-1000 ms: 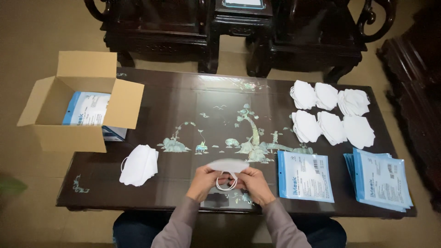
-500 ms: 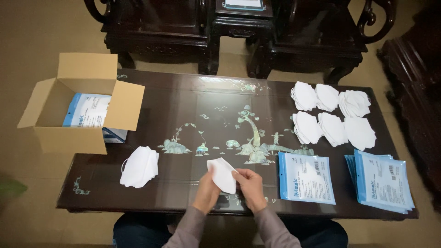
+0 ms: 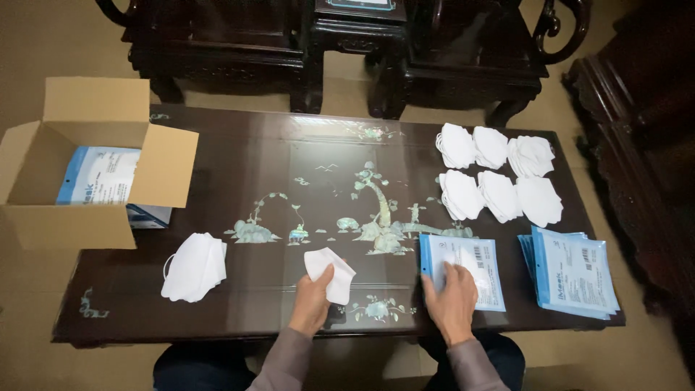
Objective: Packaging face masks into individual plastic envelopes and stacking them on a table.
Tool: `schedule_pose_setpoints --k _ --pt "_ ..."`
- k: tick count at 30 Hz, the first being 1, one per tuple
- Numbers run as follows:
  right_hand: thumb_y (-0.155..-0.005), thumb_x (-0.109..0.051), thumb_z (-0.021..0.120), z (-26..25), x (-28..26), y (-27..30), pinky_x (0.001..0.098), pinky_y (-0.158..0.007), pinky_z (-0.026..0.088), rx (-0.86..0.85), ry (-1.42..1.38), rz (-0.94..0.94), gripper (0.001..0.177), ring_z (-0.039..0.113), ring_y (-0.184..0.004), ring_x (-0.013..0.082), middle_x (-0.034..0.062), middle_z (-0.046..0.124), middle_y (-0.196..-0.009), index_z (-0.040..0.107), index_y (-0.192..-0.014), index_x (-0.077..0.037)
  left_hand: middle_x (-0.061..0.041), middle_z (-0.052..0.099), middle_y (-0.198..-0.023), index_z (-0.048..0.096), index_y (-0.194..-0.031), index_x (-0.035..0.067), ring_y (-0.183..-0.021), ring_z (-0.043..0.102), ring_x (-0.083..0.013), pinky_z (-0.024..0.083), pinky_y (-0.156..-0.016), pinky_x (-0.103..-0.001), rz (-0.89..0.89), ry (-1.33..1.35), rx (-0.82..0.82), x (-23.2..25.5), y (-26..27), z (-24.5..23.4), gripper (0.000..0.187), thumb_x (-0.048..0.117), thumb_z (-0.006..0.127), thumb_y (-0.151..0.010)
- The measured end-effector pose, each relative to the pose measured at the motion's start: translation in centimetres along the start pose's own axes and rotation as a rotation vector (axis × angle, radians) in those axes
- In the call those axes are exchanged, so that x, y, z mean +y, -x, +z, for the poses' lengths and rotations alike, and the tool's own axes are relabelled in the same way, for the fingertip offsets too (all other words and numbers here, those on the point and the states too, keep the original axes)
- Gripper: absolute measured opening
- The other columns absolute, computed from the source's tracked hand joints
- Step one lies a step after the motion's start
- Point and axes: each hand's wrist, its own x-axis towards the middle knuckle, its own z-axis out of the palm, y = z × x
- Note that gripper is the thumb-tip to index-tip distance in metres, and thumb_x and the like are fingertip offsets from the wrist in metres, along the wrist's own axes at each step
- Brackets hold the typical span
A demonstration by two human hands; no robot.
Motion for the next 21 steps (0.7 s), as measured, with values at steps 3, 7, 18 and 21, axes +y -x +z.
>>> schedule_pose_setpoints --k 3,7,18,21 --pt "-0.090 -0.045 0.067 0.1 -0.7 0.7 0.0545 -0.110 0.040 0.098 0.075 -0.032 0.056 0.054 -0.128 0.0392 0.0184 0.059 -0.134 0.067 -0.128 -0.004 -0.015 0.073 -0.131 0.062 -0.137 -0.006 -0.110 0.066 -0.0238 0.052 -0.082 -0.037 -0.014 -0.004 0.017 -0.1 -0.1 0.0 0.045 0.016 0.061 -0.098" --pt "-0.094 -0.036 0.066 -0.5 -1.5 0.6 0.0530 -0.106 0.044 0.104 0.104 -0.027 0.040 0.058 -0.123 0.0370 0.0173 0.063 -0.129 0.071 -0.116 -0.003 -0.016 0.075 -0.124 0.066 -0.130 -0.008 -0.100 0.068 -0.0244 0.050 -0.074 -0.037 -0.009 -0.035 0.051 -2.2 -2.3 -1.3 0.041 0.016 0.063 -0.096" --pt "-0.077 -0.007 0.068 3.9 -5.7 4.2 0.0494 -0.092 0.054 0.077 -0.078 -0.460 0.023 0.060 -0.124 0.0371 0.0160 0.063 -0.130 0.064 -0.099 0.001 -0.009 0.075 -0.101 0.073 -0.112 -0.002 -0.081 0.068 -0.0202 0.052 -0.066 -0.035 -0.084 -0.238 -0.026 -4.3 0.5 5.0 0.027 0.017 0.069 -0.093" --pt "-0.101 -0.021 0.056 5.3 -5.5 3.9 0.0429 -0.098 0.054 0.042 -0.130 -0.356 0.024 0.062 -0.124 0.0302 0.0141 0.068 -0.122 0.065 -0.113 -0.002 -0.009 0.076 -0.096 0.072 -0.108 -0.001 -0.075 0.069 -0.0200 0.053 -0.059 -0.034 -0.088 -0.289 -0.017 -5.4 -2.3 2.5 0.024 0.020 0.065 -0.098"
